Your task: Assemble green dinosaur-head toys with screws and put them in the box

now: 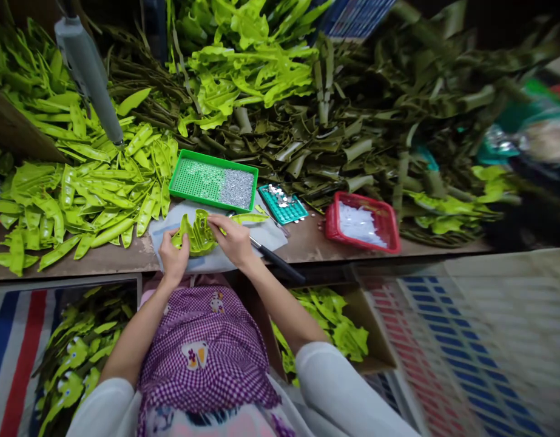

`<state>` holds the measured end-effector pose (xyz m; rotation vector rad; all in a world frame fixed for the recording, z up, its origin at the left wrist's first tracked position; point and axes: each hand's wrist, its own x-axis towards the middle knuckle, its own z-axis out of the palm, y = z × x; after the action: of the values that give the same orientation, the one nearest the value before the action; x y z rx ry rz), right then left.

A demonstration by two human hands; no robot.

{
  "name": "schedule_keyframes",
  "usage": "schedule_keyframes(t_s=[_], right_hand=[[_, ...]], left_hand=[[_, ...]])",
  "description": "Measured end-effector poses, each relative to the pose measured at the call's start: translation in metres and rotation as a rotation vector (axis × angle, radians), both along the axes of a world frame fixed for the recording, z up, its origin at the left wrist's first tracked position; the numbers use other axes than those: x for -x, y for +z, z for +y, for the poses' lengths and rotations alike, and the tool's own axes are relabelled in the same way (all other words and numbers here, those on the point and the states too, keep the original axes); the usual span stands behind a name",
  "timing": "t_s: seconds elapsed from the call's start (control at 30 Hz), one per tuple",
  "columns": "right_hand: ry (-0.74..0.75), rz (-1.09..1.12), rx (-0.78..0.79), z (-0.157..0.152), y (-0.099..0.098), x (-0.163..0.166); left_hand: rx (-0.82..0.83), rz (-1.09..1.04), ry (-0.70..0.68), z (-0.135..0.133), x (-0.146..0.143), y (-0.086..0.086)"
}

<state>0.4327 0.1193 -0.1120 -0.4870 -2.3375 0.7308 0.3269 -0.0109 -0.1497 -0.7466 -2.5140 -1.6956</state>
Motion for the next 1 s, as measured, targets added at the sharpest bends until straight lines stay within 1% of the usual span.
schedule_keyframes(t_s=[0.13,0.2,0.33,0.4,0.47,0.53,0.6,0.67,0.7,0.73,0.77,0.83,0.87,0.93,1.0], right_hand=[[0.02,-0.121,-0.126,0.01,-0.007,0.021],[0.027,-0.169,-0.165,0.012,-0.009,0.024],[0.07,-0.283,-0.249,0.001,-0.012,0.007],[0.041,-0.323,-0.272,-0.008,-0.008,-0.007],[-0.078,-0.277,-0.246,-0.018,0.006,-0.018],[-0.23,-0.135,-0.179,-0.026,0.031,-0.022],[-0.33,0.047,-0.102,-0.03,0.058,-0.019],[-0.328,0.158,-0.015,-0.029,0.078,-0.017],[-0.292,0.168,0.034,-0.026,0.082,-0.019],[-0.237,0.147,0.084,-0.023,0.082,-0.023],[-0.172,0.099,0.138,-0.019,0.076,-0.029],[-0.062,-0.036,0.228,-0.014,0.055,-0.045],[-0.032,-0.111,0.255,-0.015,0.041,-0.054],[-0.002,-0.259,0.281,-0.026,0.014,-0.069],[0.017,-0.354,0.304,-0.048,-0.005,-0.079]], left_hand=[[0.003,-0.022,0.003,0.0,0.0,-0.001],[0.01,-0.011,0.0,0.0,0.0,-0.002],[0.017,-0.001,0.018,0.0,0.001,-0.003],[0.025,-0.021,0.021,0.001,0.002,-0.003],[0.042,-0.048,0.008,0.003,0.004,-0.004],[0.052,-0.078,-0.021,0.004,0.01,-0.004],[0.049,-0.111,-0.094,0.003,0.021,-0.002],[0.066,-0.13,-0.228,-0.004,0.037,0.003],[0.095,-0.132,-0.316,-0.008,0.046,0.007],[0.14,-0.129,-0.407,-0.012,0.056,0.012],[0.2,-0.119,-0.495,-0.015,0.066,0.017],[0.332,-0.079,-0.638,-0.016,0.082,0.028],[0.388,-0.039,-0.683,-0.012,0.088,0.033],[0.458,0.091,-0.72,0.003,0.093,0.044],[0.474,0.255,-0.702,0.02,0.089,0.056]])
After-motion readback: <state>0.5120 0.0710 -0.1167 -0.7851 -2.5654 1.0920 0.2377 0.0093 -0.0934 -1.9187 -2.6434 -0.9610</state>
